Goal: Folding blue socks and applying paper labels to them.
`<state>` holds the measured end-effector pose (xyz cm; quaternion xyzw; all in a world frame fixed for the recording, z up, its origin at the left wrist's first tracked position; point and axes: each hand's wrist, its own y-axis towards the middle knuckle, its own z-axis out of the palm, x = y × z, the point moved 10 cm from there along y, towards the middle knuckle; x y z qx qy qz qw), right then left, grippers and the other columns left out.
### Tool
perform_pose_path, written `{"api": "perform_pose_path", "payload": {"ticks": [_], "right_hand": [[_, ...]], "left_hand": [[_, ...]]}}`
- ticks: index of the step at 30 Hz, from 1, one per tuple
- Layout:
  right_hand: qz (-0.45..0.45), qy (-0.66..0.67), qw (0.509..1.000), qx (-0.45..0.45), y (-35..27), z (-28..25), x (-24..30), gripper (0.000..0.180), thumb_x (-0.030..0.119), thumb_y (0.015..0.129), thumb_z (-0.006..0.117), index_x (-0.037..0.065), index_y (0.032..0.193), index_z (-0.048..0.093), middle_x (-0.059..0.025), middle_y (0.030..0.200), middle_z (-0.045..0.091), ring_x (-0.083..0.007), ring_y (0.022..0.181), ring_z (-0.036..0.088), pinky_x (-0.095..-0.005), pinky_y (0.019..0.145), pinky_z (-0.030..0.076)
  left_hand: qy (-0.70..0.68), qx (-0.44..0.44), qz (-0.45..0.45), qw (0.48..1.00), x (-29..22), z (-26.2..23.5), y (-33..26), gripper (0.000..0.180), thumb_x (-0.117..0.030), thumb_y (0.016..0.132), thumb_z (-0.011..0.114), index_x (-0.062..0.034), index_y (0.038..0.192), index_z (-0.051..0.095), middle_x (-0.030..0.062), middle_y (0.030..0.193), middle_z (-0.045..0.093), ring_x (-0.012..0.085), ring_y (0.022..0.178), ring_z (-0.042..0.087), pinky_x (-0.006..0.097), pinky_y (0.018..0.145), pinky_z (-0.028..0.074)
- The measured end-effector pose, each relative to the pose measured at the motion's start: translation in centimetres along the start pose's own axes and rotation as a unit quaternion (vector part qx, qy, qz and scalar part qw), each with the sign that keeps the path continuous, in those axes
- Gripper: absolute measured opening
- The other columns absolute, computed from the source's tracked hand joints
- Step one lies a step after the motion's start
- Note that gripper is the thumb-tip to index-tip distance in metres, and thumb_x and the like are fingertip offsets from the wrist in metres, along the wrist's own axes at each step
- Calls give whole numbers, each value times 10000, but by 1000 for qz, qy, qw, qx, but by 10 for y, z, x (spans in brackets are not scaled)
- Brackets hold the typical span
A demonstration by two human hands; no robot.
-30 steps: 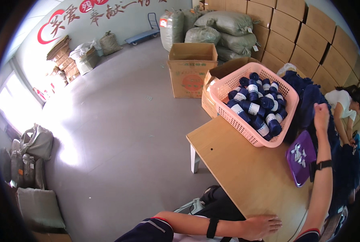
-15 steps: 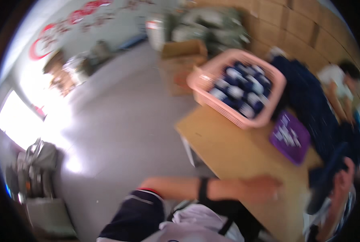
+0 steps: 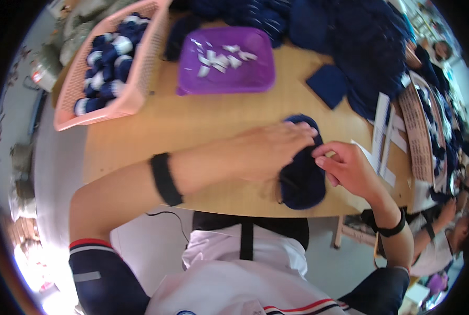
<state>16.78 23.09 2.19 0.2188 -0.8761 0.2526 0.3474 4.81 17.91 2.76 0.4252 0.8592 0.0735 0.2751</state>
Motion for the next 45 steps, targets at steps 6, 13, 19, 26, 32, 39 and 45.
{"api": "perform_pose_path", "payload": {"ticks": [6,13,19,26,32,39,45], "right_hand": [[197,305,905,222,-29,48,2,417,244,1046,514,-34,1355,473,-153,717,667,-84,382,493,-219,333,315],[207,326,910,148,-28,53,-5,466,320,1017,572,-53,1280,477,-154,789,682,-120,455,569,-239,371,404],[213,355,907,76,-40,33,-3,422,299,1009,583,-67,1207,513,-148,787,688,-150,504,608,-263,409,445],[183,482,828,218,-25,78,12,321,333,1003,599,16,1033,562,-91,762,682,-114,476,598,-221,400,410],[82,489,775,392,-85,119,50,348,204,930,632,38,1212,512,-50,712,652,-86,456,574,-215,356,370],[-119,251,879,388,-141,157,36,570,159,900,713,47,1350,382,-103,1004,627,-201,760,605,-351,699,515],[-55,381,851,357,-152,196,11,967,50,881,728,76,1559,40,-125,1200,525,-195,882,544,-326,810,490]], "left_hand": [[-91,58,-139,984,16,2,-5,850,-35,810,753,-105,1508,272,221,1539,369,414,1409,383,458,1155,365],[-101,55,-139,984,18,1,-5,917,-55,756,805,-100,1501,272,231,1514,388,422,1388,401,451,1132,392],[-123,110,-185,969,15,3,6,992,-53,694,836,-85,1503,263,218,1499,402,412,1367,426,424,1139,392],[-74,86,-115,987,2,0,10,915,-81,738,812,-2,1481,284,264,1436,460,447,1329,451,461,1131,379],[-60,134,-107,983,-6,3,11,916,-83,748,789,-37,1516,291,157,1559,347,355,1482,278,468,1218,256],[-72,125,-116,983,2,0,15,727,-109,741,784,-50,1371,426,158,1591,307,353,1502,241,456,1237,204],[-33,113,-138,983,17,18,3,689,-247,840,711,-39,1408,382,151,1621,262,330,1511,223,448,1246,190]]}}
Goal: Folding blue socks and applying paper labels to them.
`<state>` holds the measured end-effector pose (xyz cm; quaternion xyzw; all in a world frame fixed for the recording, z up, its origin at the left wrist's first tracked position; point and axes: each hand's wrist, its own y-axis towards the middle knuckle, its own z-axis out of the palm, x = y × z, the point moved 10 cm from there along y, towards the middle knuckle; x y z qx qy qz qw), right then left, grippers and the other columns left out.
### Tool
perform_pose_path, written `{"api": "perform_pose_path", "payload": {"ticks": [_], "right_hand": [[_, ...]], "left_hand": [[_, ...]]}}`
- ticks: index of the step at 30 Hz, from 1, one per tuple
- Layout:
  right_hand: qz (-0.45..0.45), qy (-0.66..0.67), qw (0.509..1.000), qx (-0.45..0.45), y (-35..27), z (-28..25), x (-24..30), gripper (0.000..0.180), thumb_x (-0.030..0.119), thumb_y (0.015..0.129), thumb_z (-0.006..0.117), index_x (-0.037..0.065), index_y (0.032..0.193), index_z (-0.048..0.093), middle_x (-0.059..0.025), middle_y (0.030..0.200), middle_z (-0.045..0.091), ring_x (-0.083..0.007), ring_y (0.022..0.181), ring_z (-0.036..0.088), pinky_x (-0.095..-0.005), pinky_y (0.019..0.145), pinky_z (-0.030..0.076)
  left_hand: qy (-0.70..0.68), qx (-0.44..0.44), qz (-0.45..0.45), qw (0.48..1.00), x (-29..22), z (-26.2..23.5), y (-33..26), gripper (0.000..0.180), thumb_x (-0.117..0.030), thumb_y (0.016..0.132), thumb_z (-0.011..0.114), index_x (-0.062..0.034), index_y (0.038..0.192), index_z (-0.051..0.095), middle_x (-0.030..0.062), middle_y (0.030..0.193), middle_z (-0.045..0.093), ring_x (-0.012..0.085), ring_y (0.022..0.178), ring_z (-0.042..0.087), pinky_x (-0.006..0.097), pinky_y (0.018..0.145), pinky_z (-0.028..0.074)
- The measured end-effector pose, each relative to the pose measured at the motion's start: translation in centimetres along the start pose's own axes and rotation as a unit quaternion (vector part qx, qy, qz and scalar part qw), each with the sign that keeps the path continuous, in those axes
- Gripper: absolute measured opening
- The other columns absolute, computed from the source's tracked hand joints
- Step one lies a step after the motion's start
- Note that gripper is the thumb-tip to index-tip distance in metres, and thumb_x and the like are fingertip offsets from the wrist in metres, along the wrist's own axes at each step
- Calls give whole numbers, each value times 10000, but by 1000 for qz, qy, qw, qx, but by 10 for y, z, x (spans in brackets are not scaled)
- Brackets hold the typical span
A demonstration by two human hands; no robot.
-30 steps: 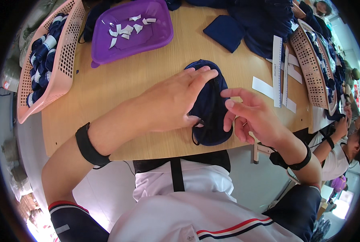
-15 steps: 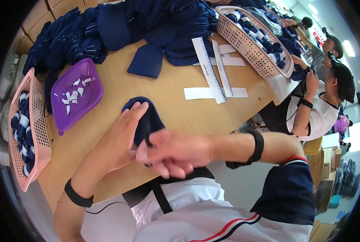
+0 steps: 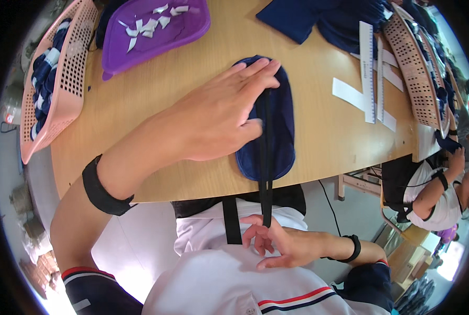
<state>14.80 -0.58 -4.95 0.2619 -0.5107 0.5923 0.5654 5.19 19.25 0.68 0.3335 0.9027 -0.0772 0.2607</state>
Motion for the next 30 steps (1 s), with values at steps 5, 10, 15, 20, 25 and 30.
{"api": "perform_pose_path", "payload": {"ticks": [5,10,15,20,25,30], "right_hand": [[24,57,998,-4,2,4,-9,935,57,907,708,79,1556,36,-120,1205,529,-171,862,548,-315,802,485],[41,-27,999,-8,-22,-10,55,682,103,949,661,67,1477,230,-100,894,639,-211,674,617,-345,659,504],[126,-262,899,-327,-2,-122,145,297,255,999,573,29,857,704,-48,501,587,-63,382,524,-226,364,362],[112,-343,872,-331,33,-181,151,293,194,867,691,-6,676,592,-82,544,619,-163,396,563,-297,425,444],[105,-421,836,-336,44,-202,154,281,187,871,717,0,693,605,-66,542,605,-143,418,560,-272,413,413],[11,-500,792,-351,37,-185,180,345,225,879,706,-29,667,611,-103,575,613,-173,507,576,-299,495,428]], "left_hand": [[35,-67,9,997,-9,2,-4,840,-399,822,761,-21,1444,343,154,1619,255,334,1501,236,445,1245,197],[36,-85,26,995,-11,4,-4,1049,-434,707,849,-14,1482,282,169,1605,272,354,1488,257,449,1239,211],[41,-107,7,993,-4,4,-7,1077,-380,703,820,55,1499,241,266,1533,358,360,1463,309,387,1240,218],[3,-57,-42,997,-2,4,-2,1165,-314,665,837,72,1529,157,315,1488,392,394,1423,361,383,1226,245],[32,-91,-18,995,-9,0,-5,1262,-278,601,891,134,1508,116,318,1435,453,375,1405,398,392,1218,263],[34,-108,2,994,-6,1,-8,1250,-284,606,895,154,1493,129,319,1396,491,371,1392,420,396,1217,265]]}}
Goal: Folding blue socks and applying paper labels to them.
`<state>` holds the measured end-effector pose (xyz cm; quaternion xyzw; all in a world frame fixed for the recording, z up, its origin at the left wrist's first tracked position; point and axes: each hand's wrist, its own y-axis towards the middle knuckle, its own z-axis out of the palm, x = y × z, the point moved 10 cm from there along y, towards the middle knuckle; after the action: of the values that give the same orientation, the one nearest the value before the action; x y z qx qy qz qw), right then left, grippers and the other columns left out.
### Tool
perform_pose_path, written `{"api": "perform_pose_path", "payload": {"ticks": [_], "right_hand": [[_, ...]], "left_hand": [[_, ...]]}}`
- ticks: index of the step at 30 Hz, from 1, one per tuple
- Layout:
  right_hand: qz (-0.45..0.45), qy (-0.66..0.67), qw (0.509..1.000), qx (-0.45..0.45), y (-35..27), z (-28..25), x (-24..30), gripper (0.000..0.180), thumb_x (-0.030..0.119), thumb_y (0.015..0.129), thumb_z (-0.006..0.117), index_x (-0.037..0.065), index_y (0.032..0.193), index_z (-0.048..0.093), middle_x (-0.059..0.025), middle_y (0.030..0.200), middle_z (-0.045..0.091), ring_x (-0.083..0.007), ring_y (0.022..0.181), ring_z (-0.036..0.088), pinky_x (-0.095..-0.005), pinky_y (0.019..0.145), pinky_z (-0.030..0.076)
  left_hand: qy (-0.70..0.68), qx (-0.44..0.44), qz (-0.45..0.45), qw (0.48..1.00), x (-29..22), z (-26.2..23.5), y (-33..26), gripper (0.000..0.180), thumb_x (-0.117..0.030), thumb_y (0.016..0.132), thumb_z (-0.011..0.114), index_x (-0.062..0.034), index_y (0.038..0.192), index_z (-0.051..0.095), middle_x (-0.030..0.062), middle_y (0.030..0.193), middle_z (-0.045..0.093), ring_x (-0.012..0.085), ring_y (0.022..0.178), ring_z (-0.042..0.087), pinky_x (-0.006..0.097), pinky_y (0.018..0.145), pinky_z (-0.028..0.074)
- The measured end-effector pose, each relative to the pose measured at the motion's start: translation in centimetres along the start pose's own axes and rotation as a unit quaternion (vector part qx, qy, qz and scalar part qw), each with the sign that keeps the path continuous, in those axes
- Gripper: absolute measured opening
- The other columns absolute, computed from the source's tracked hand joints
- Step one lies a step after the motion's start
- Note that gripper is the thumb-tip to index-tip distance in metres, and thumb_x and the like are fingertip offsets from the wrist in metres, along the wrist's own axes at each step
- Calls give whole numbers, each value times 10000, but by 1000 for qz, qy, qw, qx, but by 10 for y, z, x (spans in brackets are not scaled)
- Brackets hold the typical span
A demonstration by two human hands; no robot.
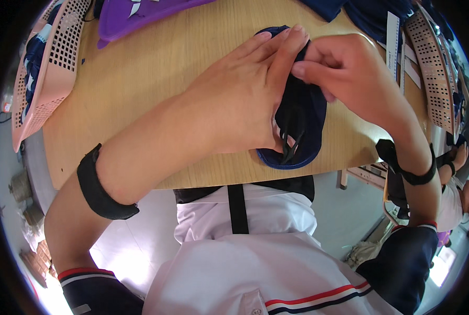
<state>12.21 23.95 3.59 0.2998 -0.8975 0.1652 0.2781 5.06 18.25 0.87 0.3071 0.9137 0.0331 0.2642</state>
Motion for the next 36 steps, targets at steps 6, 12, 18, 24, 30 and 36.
{"api": "perform_pose_path", "payload": {"ticks": [6,12,18,24,30,36], "right_hand": [[123,52,965,228,-30,40,4,306,256,901,729,-9,766,656,21,553,520,-40,493,449,-242,463,308],[177,205,946,176,-47,38,-3,220,181,879,743,-16,824,662,11,604,571,-25,502,466,-218,466,326],[95,309,857,401,-145,78,36,161,185,922,718,65,961,618,-78,669,640,-221,536,612,-313,503,441],[147,147,977,46,-86,7,17,191,127,891,717,8,752,664,-13,508,592,-54,383,526,-200,372,369],[91,136,982,89,-5,32,-22,275,167,868,731,2,694,596,-45,544,585,-77,400,521,-223,375,386],[19,15,997,70,11,25,-20,292,193,774,791,-2,680,595,-89,557,588,-196,493,600,-318,495,463]], "left_hand": [[-8,-2,9,1000,-2,1,-1,1226,-296,615,891,136,1494,154,325,1396,488,383,1393,416,406,1217,266],[0,-18,3,1000,-2,-1,0,1237,-374,632,895,111,1505,164,326,1433,454,385,1398,407,402,1223,253],[5,-27,-5,1000,-3,-1,1,1235,-478,664,872,109,1501,178,313,1466,427,372,1415,382,381,1219,263],[-29,27,-53,998,0,-1,3,1165,-539,764,759,111,1509,145,296,1533,318,404,1451,294,400,1225,233],[-48,-36,-10,998,0,-4,4,1153,-143,597,784,0,1559,164,250,1410,463,429,1298,445,454,1085,398],[23,-9,-26,999,-15,-11,-3,1063,-348,700,809,118,1484,264,312,1475,413,359,1412,389,395,1218,253]]}}
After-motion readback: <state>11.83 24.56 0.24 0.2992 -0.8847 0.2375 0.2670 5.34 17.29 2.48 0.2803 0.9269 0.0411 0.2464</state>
